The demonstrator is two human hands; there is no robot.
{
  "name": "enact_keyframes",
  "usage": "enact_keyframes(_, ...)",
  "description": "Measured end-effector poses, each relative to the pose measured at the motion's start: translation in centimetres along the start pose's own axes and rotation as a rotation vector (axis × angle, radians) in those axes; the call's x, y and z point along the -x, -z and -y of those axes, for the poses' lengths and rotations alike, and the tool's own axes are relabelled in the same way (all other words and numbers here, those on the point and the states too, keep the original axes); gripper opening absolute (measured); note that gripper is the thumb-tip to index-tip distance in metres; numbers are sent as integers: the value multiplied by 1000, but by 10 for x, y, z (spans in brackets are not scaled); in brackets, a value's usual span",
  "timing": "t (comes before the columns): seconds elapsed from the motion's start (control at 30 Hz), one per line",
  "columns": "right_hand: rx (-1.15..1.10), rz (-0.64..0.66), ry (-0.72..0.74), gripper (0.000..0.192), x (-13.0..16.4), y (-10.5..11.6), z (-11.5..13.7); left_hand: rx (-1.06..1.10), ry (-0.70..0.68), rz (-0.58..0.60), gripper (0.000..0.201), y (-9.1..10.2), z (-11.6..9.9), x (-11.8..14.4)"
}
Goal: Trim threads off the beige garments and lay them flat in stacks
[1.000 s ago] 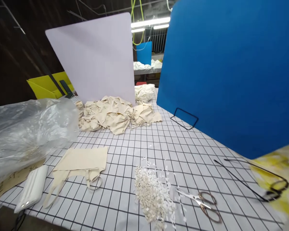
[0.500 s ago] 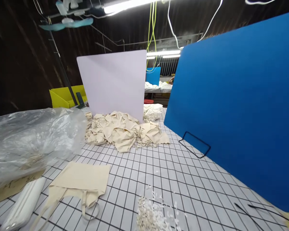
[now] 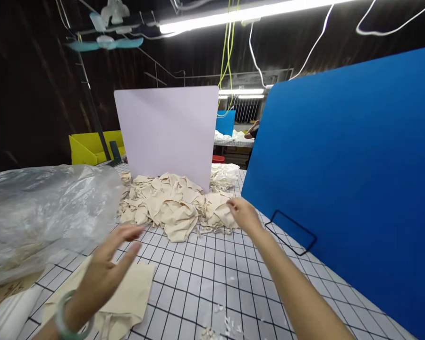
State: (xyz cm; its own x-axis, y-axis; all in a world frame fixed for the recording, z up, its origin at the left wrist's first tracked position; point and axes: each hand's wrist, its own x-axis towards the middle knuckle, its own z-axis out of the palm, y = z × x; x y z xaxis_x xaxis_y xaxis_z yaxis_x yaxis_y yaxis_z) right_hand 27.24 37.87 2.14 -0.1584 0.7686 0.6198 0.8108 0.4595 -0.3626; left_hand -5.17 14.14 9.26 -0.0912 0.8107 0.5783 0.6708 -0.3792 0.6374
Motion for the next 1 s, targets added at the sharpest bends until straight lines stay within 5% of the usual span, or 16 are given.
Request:
enact_keyframes(0.13,46,344,-80,21,14,-62,16,13,128,332,26,-51,30,13)
enact_keyframes(0.23,56,382,-144,16,10,-92,33,20,103,467,23,-68,37,18)
enact_keyframes(0.3,29,353,-190,7,2,-94,39,19,90,521,22,-72,40,13)
enact_keyframes(0.4,-63,245,-253,18,-16,-68,42,12,134,538,23,-76,47,1)
enact_keyframes(0.57,-243,56,-262,29,-53,18,61,84,185,535,23,-91,44,-22)
enact_keyframes(0.67,-423,-20,-128,23,-72,70,95,180,145,438,40,-106,18,-43)
enact_keyframes(0.77,-751,68,40,30,-80,108,135,312,118,215,86,-114,-18,-66)
enact_keyframes(0.8,-825,113,83,32,-78,117,146,388,116,184,88,-113,-28,-74)
enact_keyframes(0.9,-817,84,132,30,-47,125,165,619,129,227,33,-104,-41,-88)
enact_keyframes(1.0,-513,-30,35,36,46,104,176,681,202,85,13,-88,-29,-92)
